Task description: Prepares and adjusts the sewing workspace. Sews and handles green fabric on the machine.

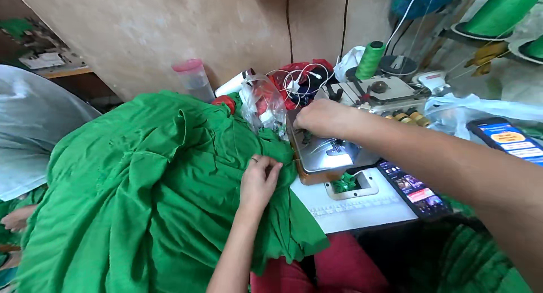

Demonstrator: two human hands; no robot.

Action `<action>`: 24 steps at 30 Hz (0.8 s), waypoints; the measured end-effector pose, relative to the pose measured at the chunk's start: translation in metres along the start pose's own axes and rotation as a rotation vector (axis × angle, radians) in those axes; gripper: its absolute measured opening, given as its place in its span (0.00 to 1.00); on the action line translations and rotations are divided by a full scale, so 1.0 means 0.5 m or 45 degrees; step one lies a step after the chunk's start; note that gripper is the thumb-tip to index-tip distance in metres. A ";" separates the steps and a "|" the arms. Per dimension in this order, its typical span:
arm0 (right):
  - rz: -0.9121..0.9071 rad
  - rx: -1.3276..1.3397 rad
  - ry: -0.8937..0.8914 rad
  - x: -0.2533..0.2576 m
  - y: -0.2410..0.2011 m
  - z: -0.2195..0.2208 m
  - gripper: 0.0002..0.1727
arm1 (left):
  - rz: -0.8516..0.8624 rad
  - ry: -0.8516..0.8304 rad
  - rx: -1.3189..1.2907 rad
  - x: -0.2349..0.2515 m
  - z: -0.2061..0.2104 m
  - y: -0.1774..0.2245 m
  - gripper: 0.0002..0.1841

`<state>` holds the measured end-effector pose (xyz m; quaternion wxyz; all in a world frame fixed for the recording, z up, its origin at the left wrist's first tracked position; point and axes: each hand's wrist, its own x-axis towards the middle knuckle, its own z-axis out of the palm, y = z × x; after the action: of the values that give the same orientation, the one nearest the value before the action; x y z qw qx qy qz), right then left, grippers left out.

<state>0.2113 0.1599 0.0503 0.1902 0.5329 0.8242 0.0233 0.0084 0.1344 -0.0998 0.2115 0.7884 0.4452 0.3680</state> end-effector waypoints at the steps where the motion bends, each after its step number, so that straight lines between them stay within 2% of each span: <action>1: -0.012 -0.002 0.009 -0.004 0.004 0.003 0.15 | 0.032 0.102 -0.037 0.006 0.010 0.006 0.15; 3: -0.011 -0.004 0.005 -0.009 0.008 0.007 0.15 | 0.087 0.237 -0.160 0.020 0.038 0.024 0.18; 4: -0.009 -0.006 0.003 -0.010 0.009 0.008 0.15 | 0.096 0.238 -0.232 0.030 0.053 0.034 0.22; 7: -0.022 -0.001 0.034 -0.009 0.014 0.011 0.15 | 0.069 -0.033 -0.390 0.060 0.088 0.058 0.34; 8: -0.021 -0.001 0.036 -0.009 0.015 0.010 0.15 | 0.076 -0.143 -0.421 0.070 0.095 0.062 0.34; 9: -0.018 -0.002 0.035 -0.010 0.015 0.009 0.15 | 0.087 -0.231 -0.452 0.078 0.100 0.062 0.30; 11: -0.023 0.005 0.039 -0.016 0.017 0.006 0.15 | 0.127 -0.322 -0.504 0.088 0.095 0.056 0.17; 13: -0.024 0.025 0.045 -0.023 0.020 0.007 0.15 | 0.135 -0.353 -0.483 0.086 0.067 0.042 0.14; 17: -0.020 0.029 0.045 -0.036 0.024 0.012 0.15 | -0.012 -0.237 -0.344 0.043 -0.039 -0.018 0.15; 20: -0.035 0.014 0.057 -0.047 0.024 0.020 0.15 | -0.179 -0.051 -0.016 -0.012 -0.147 -0.053 0.18; 22: -0.022 -0.040 0.052 -0.050 0.019 0.028 0.14 | -0.278 0.141 0.293 -0.048 -0.211 -0.044 0.19; 24: 0.021 -0.080 0.011 -0.056 0.010 0.031 0.13 | -0.254 0.328 0.511 -0.065 -0.239 -0.013 0.23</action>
<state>0.2311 0.1348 0.0451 0.2031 0.5333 0.8195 0.0530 -0.0978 0.1108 -0.0404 0.0276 0.7134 0.6081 0.3471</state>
